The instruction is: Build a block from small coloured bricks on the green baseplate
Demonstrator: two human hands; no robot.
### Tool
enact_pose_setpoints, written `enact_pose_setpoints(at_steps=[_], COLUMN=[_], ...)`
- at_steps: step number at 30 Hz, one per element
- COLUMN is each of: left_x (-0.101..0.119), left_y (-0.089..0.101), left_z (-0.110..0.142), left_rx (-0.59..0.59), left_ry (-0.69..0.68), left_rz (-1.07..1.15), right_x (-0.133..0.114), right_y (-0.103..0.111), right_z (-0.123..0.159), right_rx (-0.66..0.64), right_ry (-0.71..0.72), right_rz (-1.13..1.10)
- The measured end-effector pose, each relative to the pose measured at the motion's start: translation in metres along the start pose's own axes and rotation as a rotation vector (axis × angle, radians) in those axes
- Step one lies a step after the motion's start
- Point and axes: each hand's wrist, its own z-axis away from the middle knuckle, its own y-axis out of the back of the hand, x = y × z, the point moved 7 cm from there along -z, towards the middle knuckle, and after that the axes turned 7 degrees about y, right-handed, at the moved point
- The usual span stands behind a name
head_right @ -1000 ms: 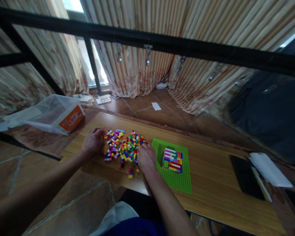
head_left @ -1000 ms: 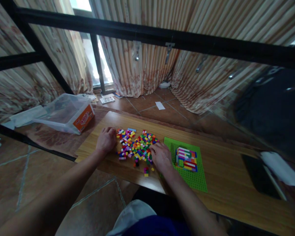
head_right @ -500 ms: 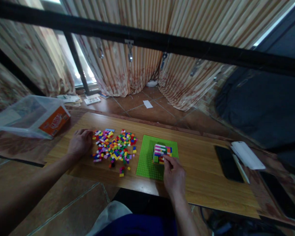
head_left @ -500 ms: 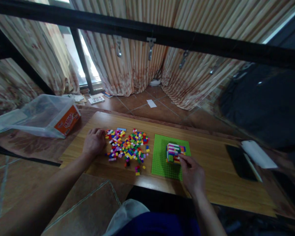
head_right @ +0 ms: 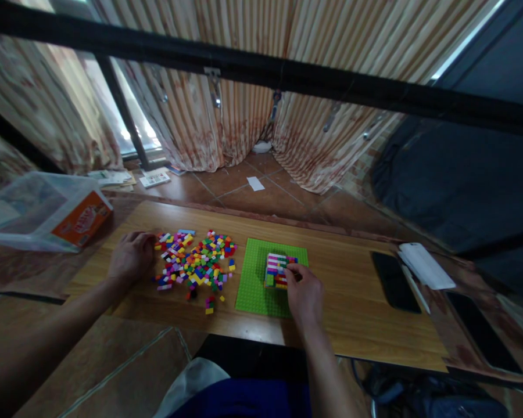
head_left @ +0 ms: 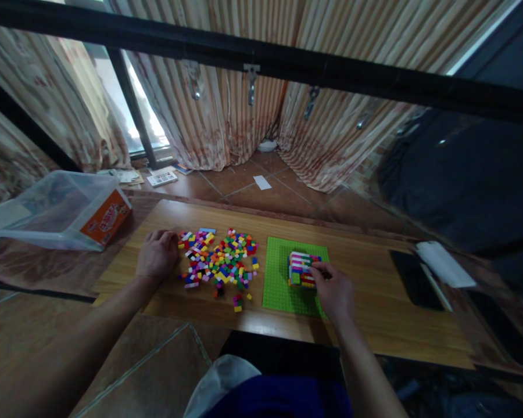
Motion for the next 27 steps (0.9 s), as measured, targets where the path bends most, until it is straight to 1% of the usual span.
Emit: enact_pose_setpoints(at_steps=[5, 17, 23, 27], left_x=[0.0, 0.001, -0.001, -0.001], left_y=[0.0, 0.0, -0.002, -0.003], left_z=[0.001, 0.001, 0.001, 0.0], left_rx=[0.003, -0.007, 0.003, -0.011], left_ry=[0.011, 0.022, 0.018, 0.006], left_rz=[0.005, -0.033, -0.038, -0.034], right_x=[-0.002, 0.008, 0.01, 0.014], right_y=[-0.002, 0.004, 0.0, -0.003], right_z=[-0.004, 0.0, -0.001, -0.003], right_rx=[-0.015, 0.041, 0.063, 0.065], right_ry=[-0.014, -0.121, -0.151, -0.154], right_rz=[0.0, -0.176, -0.204, -0.233])
